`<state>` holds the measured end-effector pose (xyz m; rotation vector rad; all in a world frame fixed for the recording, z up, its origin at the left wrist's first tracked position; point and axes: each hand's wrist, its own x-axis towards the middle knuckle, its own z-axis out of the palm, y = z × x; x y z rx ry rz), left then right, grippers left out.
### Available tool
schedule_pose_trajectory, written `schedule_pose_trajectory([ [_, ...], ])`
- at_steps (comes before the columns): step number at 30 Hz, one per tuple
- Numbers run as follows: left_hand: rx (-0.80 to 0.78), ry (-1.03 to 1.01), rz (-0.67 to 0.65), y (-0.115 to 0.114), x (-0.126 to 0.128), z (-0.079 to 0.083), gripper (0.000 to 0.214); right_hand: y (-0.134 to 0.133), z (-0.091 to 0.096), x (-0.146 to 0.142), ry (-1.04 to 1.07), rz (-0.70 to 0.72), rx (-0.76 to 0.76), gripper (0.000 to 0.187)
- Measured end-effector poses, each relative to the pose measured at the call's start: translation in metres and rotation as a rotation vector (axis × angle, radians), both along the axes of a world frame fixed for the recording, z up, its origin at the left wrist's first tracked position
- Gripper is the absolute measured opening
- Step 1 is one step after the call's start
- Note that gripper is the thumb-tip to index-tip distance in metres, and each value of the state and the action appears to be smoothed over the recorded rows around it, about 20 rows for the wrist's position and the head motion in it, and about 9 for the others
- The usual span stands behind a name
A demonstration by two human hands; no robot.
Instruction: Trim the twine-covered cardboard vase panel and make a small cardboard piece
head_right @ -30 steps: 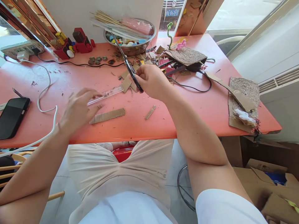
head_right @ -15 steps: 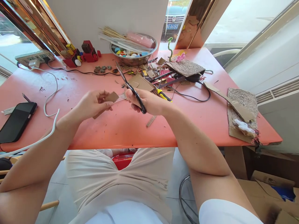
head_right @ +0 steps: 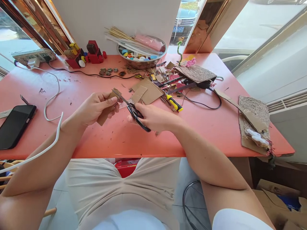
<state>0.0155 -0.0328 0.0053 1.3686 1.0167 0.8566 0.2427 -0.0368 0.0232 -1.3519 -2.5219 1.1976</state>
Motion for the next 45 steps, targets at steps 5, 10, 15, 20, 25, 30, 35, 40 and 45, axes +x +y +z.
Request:
schedule_pose_trajectory([
  [5,0.000,0.002,-0.065,-0.003,0.002,0.005,0.029,-0.003,-0.001,-0.005,-0.026,0.002,0.081,0.027],
  [10,0.001,0.066,-0.037,-0.005,0.001,0.008,0.029,-0.007,-0.002,-0.009,0.002,-0.028,0.063,0.028],
  [15,0.021,0.100,-0.023,-0.007,-0.001,0.010,0.033,-0.009,-0.007,-0.013,0.042,-0.054,0.214,0.040],
  [20,0.021,0.081,-0.006,-0.009,-0.001,0.012,0.030,-0.010,-0.006,-0.017,0.062,-0.076,0.249,0.052],
  [25,0.032,0.108,-0.001,-0.006,-0.003,0.011,0.036,-0.012,-0.008,-0.021,0.081,-0.130,0.242,0.054],
  [30,0.059,0.268,-0.096,-0.008,-0.006,0.008,0.034,0.007,-0.011,-0.001,0.093,-0.280,0.356,0.053],
  [35,0.301,0.570,-0.200,-0.021,0.005,-0.001,0.013,0.047,-0.028,0.051,-0.033,-0.452,0.560,0.049],
  [40,0.490,0.938,-0.265,-0.029,0.021,-0.007,0.011,0.055,-0.047,0.064,-0.109,-0.446,0.669,0.036],
  [45,0.562,1.056,-0.230,-0.025,0.024,-0.008,0.039,0.036,-0.041,0.006,-0.095,-0.236,0.838,0.021],
])
